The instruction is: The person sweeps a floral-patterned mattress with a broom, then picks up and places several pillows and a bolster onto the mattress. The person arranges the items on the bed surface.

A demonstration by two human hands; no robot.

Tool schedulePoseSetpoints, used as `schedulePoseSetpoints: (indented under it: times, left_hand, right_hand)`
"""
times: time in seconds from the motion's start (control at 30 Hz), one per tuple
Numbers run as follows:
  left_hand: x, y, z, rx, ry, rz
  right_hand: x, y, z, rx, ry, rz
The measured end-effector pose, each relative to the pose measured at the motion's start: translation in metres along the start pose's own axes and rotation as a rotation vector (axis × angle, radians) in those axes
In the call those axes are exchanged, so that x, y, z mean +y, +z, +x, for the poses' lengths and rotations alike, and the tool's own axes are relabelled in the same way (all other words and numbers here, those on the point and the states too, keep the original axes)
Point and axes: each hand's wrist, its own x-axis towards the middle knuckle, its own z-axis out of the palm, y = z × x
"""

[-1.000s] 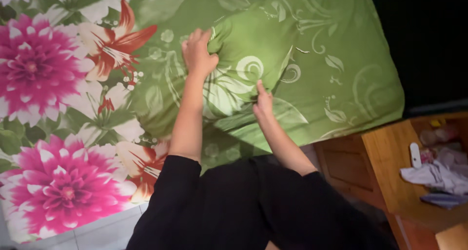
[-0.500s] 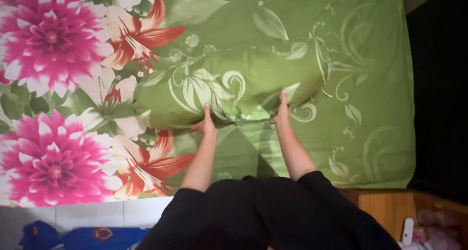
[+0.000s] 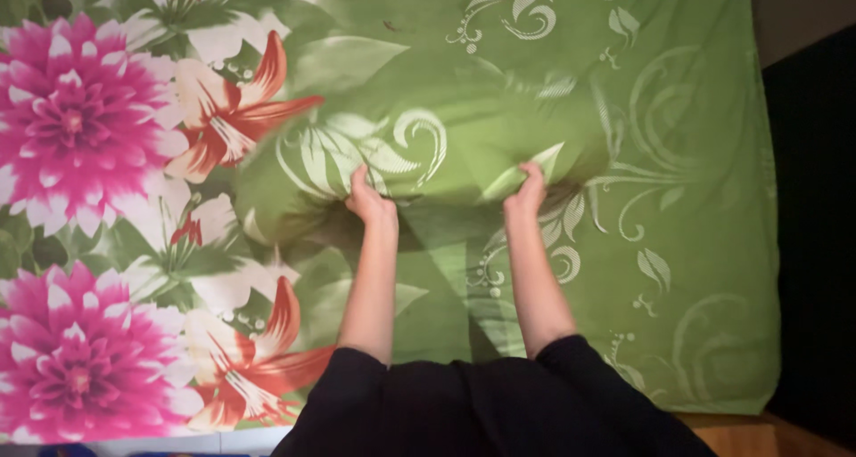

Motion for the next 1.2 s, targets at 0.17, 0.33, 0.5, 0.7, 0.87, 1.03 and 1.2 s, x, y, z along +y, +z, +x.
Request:
schedulePoseSetpoints:
  times: [0.17, 0.33, 0.5, 0.7, 0.87, 1.03, 1.2]
  left_hand:
    - [-0.013, 0.115, 0.013, -0.228, 0.178, -0.049]
    - [-0.061, 0.18, 0.076, -0.46, 0.281, -0.082]
    - [-0.145, 0.171, 0.169, -0.306, 0.208, 0.09]
    - [-0.198, 0.134, 0.21, -0.203, 0.227, 0.18]
    - [-0.184, 0.133, 0.197, -0.354, 0.263, 0.192]
    - [-0.133, 0.117, 0.136, -0.133, -0.209, 0.703]
    - [-0.085, 0.054, 0.051, -0.544, -0.089, 0.623]
  right_hand:
    - [-0.043, 0.088, 0.063, -0.202, -0.057, 0.266]
    - [-0.05, 0.164, 0.138, -0.279, -0.107, 0.388]
    - [0.006, 0.172, 0.194, -0.051, -0.09, 0.203]
    - [0.044, 0.166, 0.23, 0.109, -0.158, 0.239]
    - [0.039, 0.154, 0.214, 0.074, -0.199, 0.047]
    - [0.03, 0.127, 0.134, 0.004, -0.132, -0.218]
    - [0.061, 0.066, 0.014, -0.384, 0.035, -0.395]
